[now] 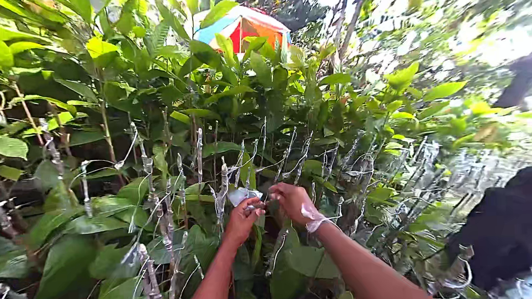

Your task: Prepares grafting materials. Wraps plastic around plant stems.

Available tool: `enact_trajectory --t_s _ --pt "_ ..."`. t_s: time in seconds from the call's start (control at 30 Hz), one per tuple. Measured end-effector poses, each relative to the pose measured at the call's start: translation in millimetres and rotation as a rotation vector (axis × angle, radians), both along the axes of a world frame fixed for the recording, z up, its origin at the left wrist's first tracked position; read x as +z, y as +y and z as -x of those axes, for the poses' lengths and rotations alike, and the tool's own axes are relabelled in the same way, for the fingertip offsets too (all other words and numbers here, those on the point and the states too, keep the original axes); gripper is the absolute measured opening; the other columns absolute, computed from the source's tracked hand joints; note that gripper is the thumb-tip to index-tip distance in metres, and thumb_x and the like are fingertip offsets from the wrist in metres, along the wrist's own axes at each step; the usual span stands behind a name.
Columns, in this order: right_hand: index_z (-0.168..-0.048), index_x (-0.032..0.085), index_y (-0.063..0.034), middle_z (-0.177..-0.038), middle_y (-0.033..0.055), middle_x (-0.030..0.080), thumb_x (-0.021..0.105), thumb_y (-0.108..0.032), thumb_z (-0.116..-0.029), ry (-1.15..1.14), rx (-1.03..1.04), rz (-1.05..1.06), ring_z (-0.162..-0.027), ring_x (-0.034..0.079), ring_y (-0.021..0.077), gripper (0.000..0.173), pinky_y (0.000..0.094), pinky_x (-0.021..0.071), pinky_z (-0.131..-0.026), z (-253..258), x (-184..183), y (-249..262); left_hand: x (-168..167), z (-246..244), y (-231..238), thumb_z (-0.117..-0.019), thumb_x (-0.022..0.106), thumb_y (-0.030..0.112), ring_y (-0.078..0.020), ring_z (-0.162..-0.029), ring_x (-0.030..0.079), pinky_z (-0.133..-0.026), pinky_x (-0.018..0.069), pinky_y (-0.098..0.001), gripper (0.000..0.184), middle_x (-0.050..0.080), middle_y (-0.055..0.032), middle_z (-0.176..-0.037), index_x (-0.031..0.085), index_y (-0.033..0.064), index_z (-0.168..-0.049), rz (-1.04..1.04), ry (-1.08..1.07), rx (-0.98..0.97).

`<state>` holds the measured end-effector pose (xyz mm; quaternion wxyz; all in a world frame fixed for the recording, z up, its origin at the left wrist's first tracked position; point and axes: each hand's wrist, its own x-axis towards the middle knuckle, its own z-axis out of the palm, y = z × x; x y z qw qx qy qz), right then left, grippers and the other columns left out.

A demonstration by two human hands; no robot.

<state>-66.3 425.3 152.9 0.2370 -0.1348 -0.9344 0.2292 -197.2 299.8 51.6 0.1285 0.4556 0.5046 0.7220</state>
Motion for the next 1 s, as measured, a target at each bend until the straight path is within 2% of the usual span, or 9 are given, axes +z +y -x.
enact_trajectory --t_s 0.17,0.3,0.4,0.57,0.67,0.73,0.87,0.93,1.0 --pt "-0.117 0.074 -0.0025 -0.116 0.0149 0.073 0.057 -0.007 -0.1001 -0.130 0.193 -0.167 -0.110 0.069 0.0243 0.024 0.0433 0.0520 -0.102 13.1 5.2 3.8 -0.8 19.6 9.0 -0.1084 0.041 0.012 -0.0195 -0.090 0.074 -0.085 0.0613 -0.0361 0.033 0.073 -0.0142 -0.109 0.057 -0.0087 -0.129 -0.049 -0.114 -0.095" --pt "-0.111 0.077 -0.0029 -0.112 0.0137 0.074 0.061 -0.004 -0.0969 -0.083 0.264 -0.149 -0.105 0.070 0.0203 0.021 0.0390 0.0543 -0.098 18.2 2.0 7.8 3.9 21.6 12.5 -0.1033 0.053 0.007 -0.0173 -0.088 0.072 -0.083 0.0615 -0.0342 0.024 0.069 -0.0130 -0.109 0.060 -0.0086 -0.120 -0.054 -0.140 -0.144" --pt "-0.114 0.074 -0.0021 -0.109 0.0107 0.074 0.062 -0.009 -0.0979 -0.152 0.157 -0.066 -0.098 0.070 0.0154 0.021 0.0362 0.0560 -0.094 18.7 4.4 4.3 7.8 19.1 8.6 -0.0947 0.068 0.003 -0.0151 -0.088 0.072 -0.083 0.0616 -0.0317 0.022 0.071 -0.0120 -0.107 0.065 -0.0065 -0.114 -0.027 -0.024 -0.056" --pt "-0.120 0.066 0.0000 -0.104 0.0117 0.072 0.059 -0.019 -0.1036 -0.346 -0.150 0.083 -0.088 0.072 0.0179 0.026 0.0379 0.0597 -0.086 12.5 10.2 -24.1 15.2 13.1 3.7 -0.1045 0.054 0.013 -0.0120 -0.078 0.068 -0.078 0.0570 -0.0293 0.027 0.073 -0.0113 -0.099 0.070 -0.0022 -0.119 0.033 0.296 0.172" --pt "-0.135 0.061 -0.0028 -0.118 0.0218 0.069 0.048 -0.015 -0.1067 -0.498 -0.134 -0.300 -0.107 0.069 0.0390 0.033 0.0575 0.0538 -0.093 -11.7 0.7 -91.0 24.8 9.0 -2.1 -0.1052 0.052 0.011 -0.0145 -0.081 0.068 -0.080 0.0565 -0.0299 0.027 0.072 -0.0146 -0.102 0.069 -0.0048 -0.119 0.065 0.257 0.148" --pt "-0.139 0.060 -0.0104 -0.103 0.0224 0.071 0.051 -0.009 -0.1028 -0.509 -0.003 -0.544 -0.088 0.072 0.0435 0.038 0.0601 0.0575 -0.073 -21.3 -11.2 -125.8 18.9 13.6 2.3 -0.1029 0.055 0.008 -0.0114 -0.083 0.068 -0.081 0.0565 -0.0269 0.024 0.072 -0.0141 -0.101 0.070 -0.0066 -0.114 0.011 0.227 0.062" --pt "-0.127 0.066 -0.0041 -0.115 0.0191 0.070 0.055 -0.021 -0.1041 -0.584 0.082 -0.307 -0.106 0.069 0.0359 0.030 0.0588 0.0528 -0.093 4.1 42.0 -122.0 2.3 4.0 7.5 -0.1002 0.058 0.010 -0.0156 -0.099 0.067 -0.095 0.0537 -0.0362 0.025 0.070 -0.0139 -0.107 0.067 -0.0060 -0.117 0.088 0.190 -0.045" --pt "-0.137 0.060 -0.0036 -0.126 0.0157 0.069 0.051 -0.016 -0.1062 -0.495 0.101 -0.172 -0.110 0.068 0.0274 0.034 0.0507 0.0523 -0.099 10.5 73.1 -88.7 1.2 5.1 6.1 -0.0973 0.065 0.013 -0.0202 -0.106 0.070 -0.100 0.0540 -0.0418 0.025 0.074 -0.0145 -0.111 0.072 -0.0026 -0.116 0.150 0.352 -0.027" --pt "-0.144 0.055 -0.0102 -0.132 0.0139 0.067 0.049 -0.013 -0.1067 -0.435 0.016 -0.280 -0.111 0.069 0.0277 0.038 0.0508 0.0543 -0.097 7.4 80.3 -53.5 -0.7 14.0 1.5 -0.0980 0.066 0.020 -0.0170 -0.101 0.071 -0.097 0.0560 -0.0411 0.022 0.075 -0.0086 -0.109 0.075 0.0059 -0.113 0.180 0.465 -0.011"
